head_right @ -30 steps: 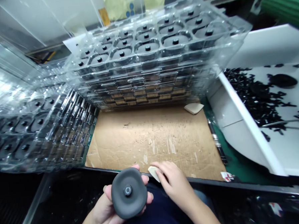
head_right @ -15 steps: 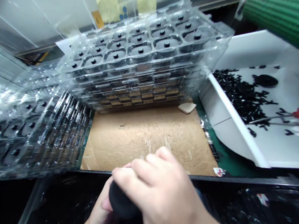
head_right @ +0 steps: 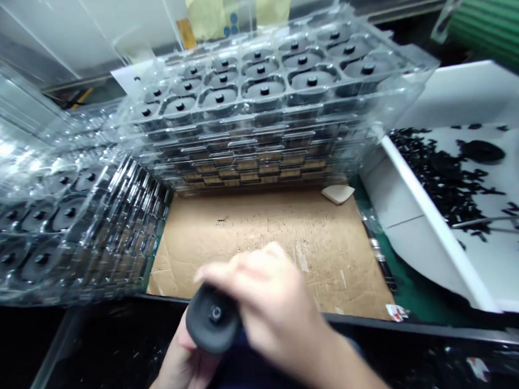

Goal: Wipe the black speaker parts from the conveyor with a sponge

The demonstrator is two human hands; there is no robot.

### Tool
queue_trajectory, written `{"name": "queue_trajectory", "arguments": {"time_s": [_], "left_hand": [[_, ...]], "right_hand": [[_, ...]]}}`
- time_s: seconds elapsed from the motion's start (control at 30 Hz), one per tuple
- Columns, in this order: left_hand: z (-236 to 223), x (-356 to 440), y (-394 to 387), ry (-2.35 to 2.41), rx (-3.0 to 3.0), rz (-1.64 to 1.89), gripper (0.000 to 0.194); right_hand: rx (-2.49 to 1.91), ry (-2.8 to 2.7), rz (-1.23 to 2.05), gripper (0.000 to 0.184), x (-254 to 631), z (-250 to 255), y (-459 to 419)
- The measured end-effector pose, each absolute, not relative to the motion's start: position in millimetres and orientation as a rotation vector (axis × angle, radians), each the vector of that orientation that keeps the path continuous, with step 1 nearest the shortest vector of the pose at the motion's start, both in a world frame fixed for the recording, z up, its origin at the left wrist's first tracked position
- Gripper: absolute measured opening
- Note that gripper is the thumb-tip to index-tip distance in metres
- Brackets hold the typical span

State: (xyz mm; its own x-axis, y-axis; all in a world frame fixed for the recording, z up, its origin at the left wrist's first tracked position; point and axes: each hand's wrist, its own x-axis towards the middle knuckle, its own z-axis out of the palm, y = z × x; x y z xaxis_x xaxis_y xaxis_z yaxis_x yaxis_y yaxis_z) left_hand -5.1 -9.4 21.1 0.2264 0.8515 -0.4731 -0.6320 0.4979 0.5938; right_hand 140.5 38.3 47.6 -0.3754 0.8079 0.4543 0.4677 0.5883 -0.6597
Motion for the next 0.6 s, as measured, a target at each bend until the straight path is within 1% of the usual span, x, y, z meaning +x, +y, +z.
{"name": "queue_trajectory", "arguments": {"time_s": [0.03,0.1,0.23,0.3,0.37,0.43,0.5,0.57,0.6], "left_hand": [[22.8,-6.7,-9.2,0.829,0.271,1.085,0.06],[25.7,-11.1,-9.8,0.785,0.192,1.132,0.062],[22.2,-19.3,-10.7,0.77,0.11,1.142,0.057],[18.5,-19.8,-9.6,0.774,0.098,1.142,0.054],[17.7,-17.4,-8.0,0.757,0.096,1.136,0.051],[20.5,-13.5,-7.6,0.774,0.103,1.125,0.05],[24.2,-10.7,-8.8,0.84,0.118,1.116,0.05],[25.6,-10.7,-10.6,0.88,0.12,1.103,0.047],[25.0,-11.7,-11.3,0.882,0.118,1.102,0.045]], "right_hand": [[-1.149,-2.019,0.599,0.026,147.5,38.4,41.9],[-1.372,-2.021,0.674,0.025,160.7,13.4,41.9],[-1.446,-2.047,0.882,0.025,168.0,-43.4,18.4],[-1.488,-2.027,0.886,0.024,164.7,-52.6,9.4],[-1.542,-1.988,0.845,0.024,159.7,-38.4,8.8],[-1.54,-1.9,0.774,0.024,151.8,-6.2,13.1],[-1.43,-1.784,0.655,0.024,139.8,29.8,16.2],[-1.25,-1.821,0.534,0.029,126.6,56.0,15.4],[-1.173,-1.871,0.529,0.03,121.1,63.6,14.1]]}}
